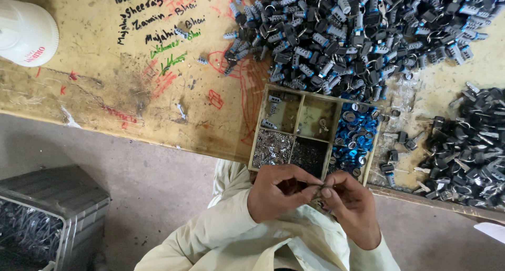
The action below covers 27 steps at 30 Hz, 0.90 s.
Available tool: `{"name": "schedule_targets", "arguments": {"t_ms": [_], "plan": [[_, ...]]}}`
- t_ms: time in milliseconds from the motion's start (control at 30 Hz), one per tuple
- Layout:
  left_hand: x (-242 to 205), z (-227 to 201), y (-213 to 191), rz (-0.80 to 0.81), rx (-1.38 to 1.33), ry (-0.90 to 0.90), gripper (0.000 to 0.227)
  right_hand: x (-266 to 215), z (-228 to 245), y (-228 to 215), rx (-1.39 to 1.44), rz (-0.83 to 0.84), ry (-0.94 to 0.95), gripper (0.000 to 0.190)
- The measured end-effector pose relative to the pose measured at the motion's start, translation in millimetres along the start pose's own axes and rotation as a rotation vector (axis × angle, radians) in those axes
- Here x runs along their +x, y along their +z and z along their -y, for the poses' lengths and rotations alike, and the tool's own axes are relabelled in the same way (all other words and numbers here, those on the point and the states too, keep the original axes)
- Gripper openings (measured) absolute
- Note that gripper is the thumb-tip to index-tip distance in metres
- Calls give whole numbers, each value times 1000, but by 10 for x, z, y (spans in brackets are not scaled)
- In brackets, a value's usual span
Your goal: The person assembles small key components by hand at a workbench. They pick up a key, insert a metal pin, and attach a blue plastic cap, repeating the process for multiple units. Completed assemblies are placed into a compartmentalized wooden tray.
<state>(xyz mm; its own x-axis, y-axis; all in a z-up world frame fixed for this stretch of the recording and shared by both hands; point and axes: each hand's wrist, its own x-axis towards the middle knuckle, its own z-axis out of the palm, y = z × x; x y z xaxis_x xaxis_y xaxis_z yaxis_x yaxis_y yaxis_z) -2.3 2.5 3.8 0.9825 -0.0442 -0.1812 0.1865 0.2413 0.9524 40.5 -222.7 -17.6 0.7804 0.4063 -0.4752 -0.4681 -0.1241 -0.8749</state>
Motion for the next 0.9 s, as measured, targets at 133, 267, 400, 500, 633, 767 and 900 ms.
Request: {"name": "schedule_targets", "arguments": {"t_ms": [133, 267, 400, 500, 633, 767, 900], "plan": [[5, -88, 17, -18, 323, 349, 22, 2, -154, -151, -8, 26, 33, 9], [-9, -76, 29, 41, 349, 336, 20, -3, -86, -185, 17, 40, 18, 12], [4, 30, -9, 191, -267, -168, 16, 30, 346, -193, -545, -9, -228, 13], [6, 55, -47, 188, -329, -202, 15, 78, 650, -158, -1237, -171, -223, 20], [33, -17, -49, 93, 85, -121, 17, 140, 726, -25, -1537, -179, -194, 17], [62, -142, -54, 55, 157, -67, 17, 120, 721, 13, -1452, -161, -228, 18], [140, -184, -32, 48, 210, -12, 20, 180, 714, 27, -1457, -147, -349, 22]]}}
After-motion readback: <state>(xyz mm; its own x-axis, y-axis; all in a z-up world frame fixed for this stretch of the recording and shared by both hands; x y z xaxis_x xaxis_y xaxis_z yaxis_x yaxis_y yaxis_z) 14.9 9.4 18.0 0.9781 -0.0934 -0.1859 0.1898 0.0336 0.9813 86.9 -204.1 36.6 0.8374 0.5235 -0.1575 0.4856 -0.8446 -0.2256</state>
